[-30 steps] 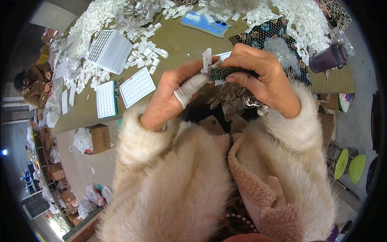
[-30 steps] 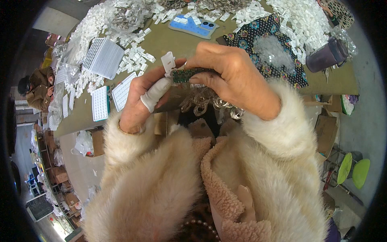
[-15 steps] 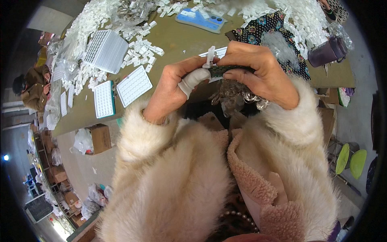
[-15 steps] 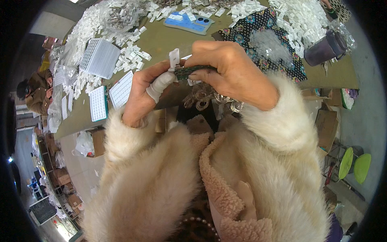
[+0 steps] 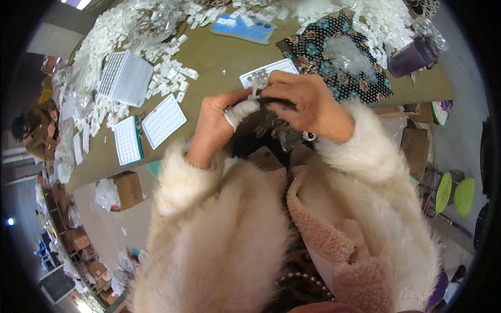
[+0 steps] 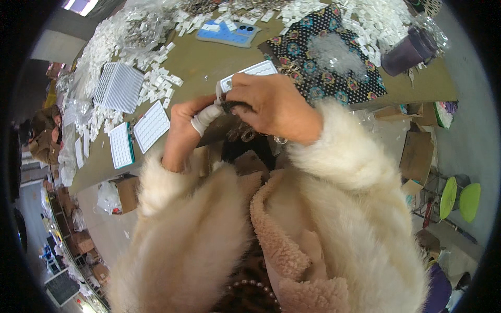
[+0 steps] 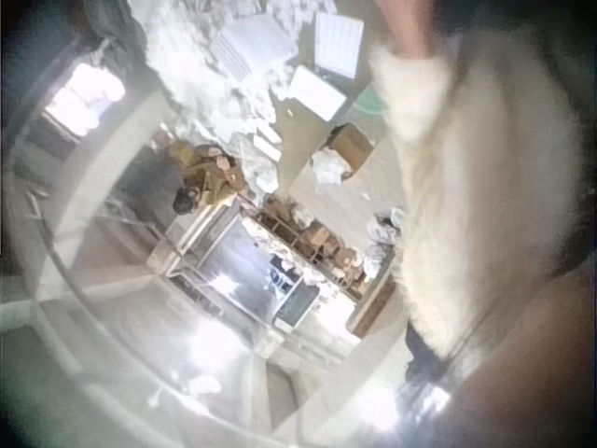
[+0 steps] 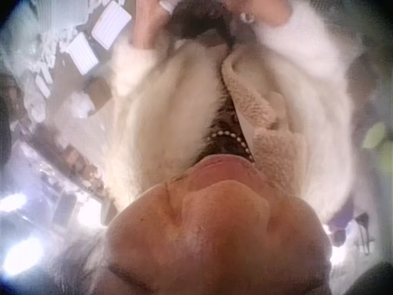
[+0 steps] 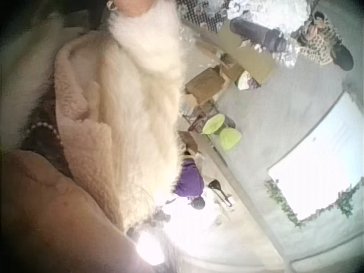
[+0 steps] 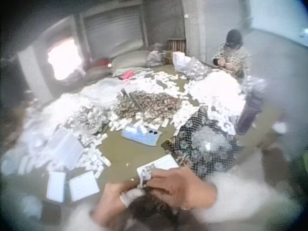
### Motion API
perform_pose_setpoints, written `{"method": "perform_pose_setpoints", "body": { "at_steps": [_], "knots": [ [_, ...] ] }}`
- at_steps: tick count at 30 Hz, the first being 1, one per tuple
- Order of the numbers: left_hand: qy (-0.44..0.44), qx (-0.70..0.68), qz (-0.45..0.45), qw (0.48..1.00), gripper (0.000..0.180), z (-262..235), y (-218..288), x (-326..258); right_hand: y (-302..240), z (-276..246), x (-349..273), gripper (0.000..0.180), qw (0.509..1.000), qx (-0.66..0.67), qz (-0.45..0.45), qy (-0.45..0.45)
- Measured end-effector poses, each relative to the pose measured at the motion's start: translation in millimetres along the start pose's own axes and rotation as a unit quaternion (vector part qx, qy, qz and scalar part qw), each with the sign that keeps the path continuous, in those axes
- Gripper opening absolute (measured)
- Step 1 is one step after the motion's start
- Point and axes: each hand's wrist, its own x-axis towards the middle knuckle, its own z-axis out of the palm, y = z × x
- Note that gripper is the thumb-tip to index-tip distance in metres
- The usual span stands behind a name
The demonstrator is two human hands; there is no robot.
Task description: The person repeatedly picks small metal keychain components from a tray, applies glue from a tube, and attaches them to a base. They handle multiple keychains one at a time, placing finished units aside on the table.
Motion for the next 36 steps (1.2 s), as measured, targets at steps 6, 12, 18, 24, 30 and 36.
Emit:
{"method": "perform_pose_setpoints", "body": {
  "at_steps": [6,12,18,24,30,36],
  "knots": [
    [0.038,-0.051,-0.039,0.997,0.028,17.4,-29.3,-7.1,5.2,18.5,-14.7,0.012,0.997,-0.078,0.008,0.011],
    [-0.006,-0.099,-0.075,0.992,0.024,28.7,-47.8,-8.2,13.4,24.8,-26.7,0.012,0.999,-0.037,0.034,0.004],
    [0.019,-0.057,-0.05,0.997,0.021,32.9,-40.8,-6.7,11.7,36.8,-27.7,0.011,0.987,-0.155,0.046,0.02],
    [0.115,-0.038,-0.033,0.992,0.022,53.5,-48.1,-8.1,5.1,50.4,-25.1,0.006,0.963,-0.261,0.018,0.066],
    [0.12,-0.065,-0.056,0.989,0.022,46.4,-46.2,2.8,18.2,22.8,-28.0,0.015,0.964,-0.235,0.052,0.115],
    [0.072,-0.25,-0.101,0.96,0.025,27.0,-25.2,4.9,78.8,-37.1,-37.2,0.008,0.949,-0.271,0.142,0.078]
  ]
}}
